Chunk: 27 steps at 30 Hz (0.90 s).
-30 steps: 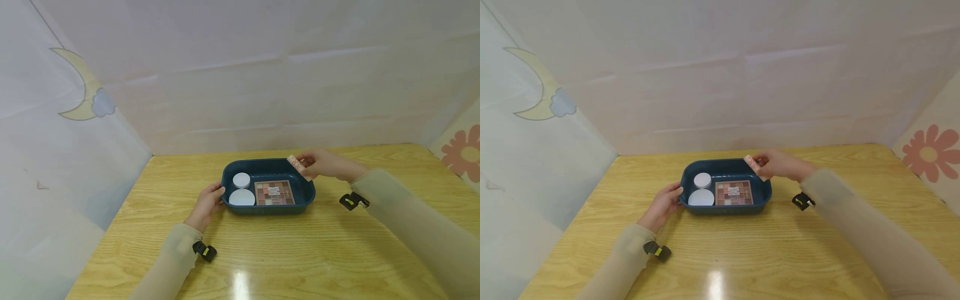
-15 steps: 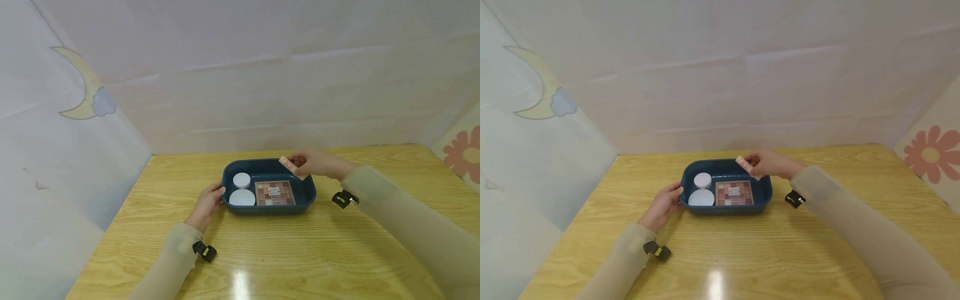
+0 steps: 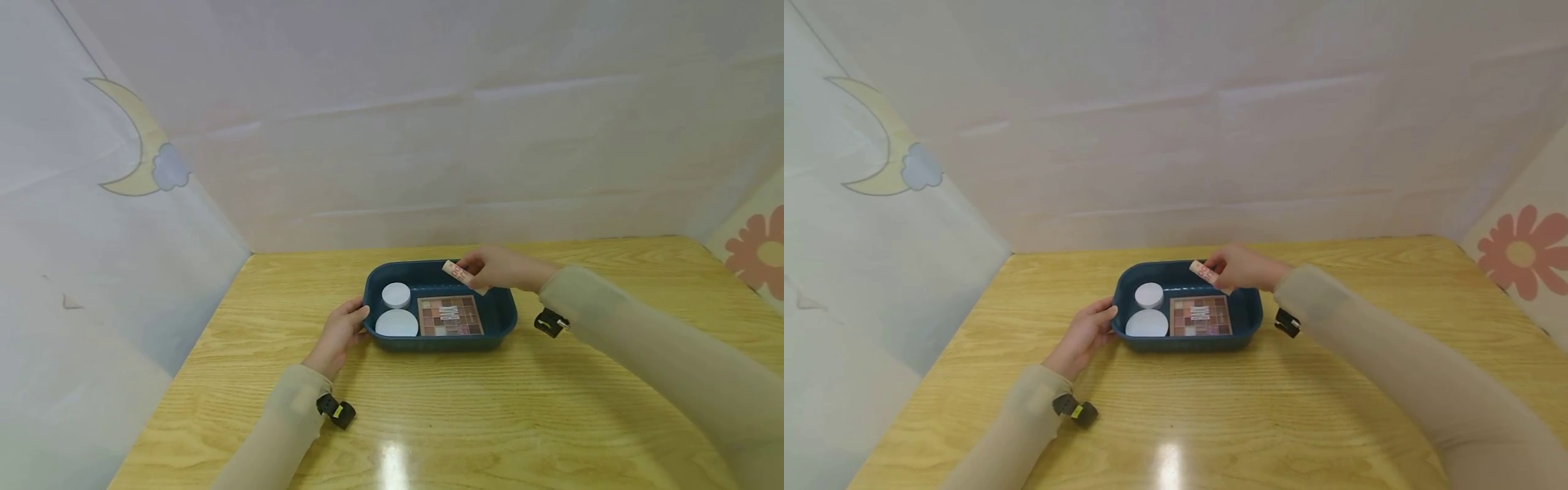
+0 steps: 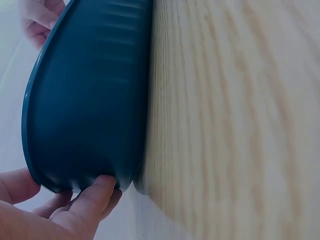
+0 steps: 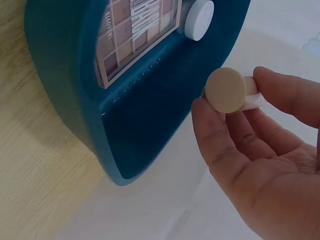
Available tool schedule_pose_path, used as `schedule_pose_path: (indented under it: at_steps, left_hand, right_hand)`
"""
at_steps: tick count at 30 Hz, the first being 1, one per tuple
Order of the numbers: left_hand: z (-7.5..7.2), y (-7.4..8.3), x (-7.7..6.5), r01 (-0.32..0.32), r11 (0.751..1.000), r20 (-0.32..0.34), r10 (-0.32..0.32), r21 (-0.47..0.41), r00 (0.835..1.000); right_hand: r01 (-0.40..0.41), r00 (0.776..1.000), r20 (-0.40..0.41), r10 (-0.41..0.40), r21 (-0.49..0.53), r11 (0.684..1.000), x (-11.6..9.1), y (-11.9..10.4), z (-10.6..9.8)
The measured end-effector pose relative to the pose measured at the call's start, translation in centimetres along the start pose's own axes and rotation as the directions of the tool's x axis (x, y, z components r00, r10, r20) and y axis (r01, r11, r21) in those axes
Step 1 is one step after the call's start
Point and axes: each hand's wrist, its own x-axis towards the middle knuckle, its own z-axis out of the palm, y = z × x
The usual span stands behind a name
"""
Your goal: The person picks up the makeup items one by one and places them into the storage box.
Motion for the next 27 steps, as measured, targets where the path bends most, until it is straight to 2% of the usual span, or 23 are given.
schedule_pose_path:
  at_steps: [12,27]
  left_hand:
    - [0.1,-0.1,0.0,0.005,1.0,-0.008,-0.005,-0.001,1.0]
    - [0.3,0.0,0.0,0.016,1.0,-0.017,-0.016,-0.008,1.0]
  right_hand:
    - [0.011,1.0,0.006,-0.011,-0.051,0.999,1.0,-0.1,0.4]
    - [0.048,0.998,-0.022,-0.054,-0.209,0.977,3.0,0.1,0.9]
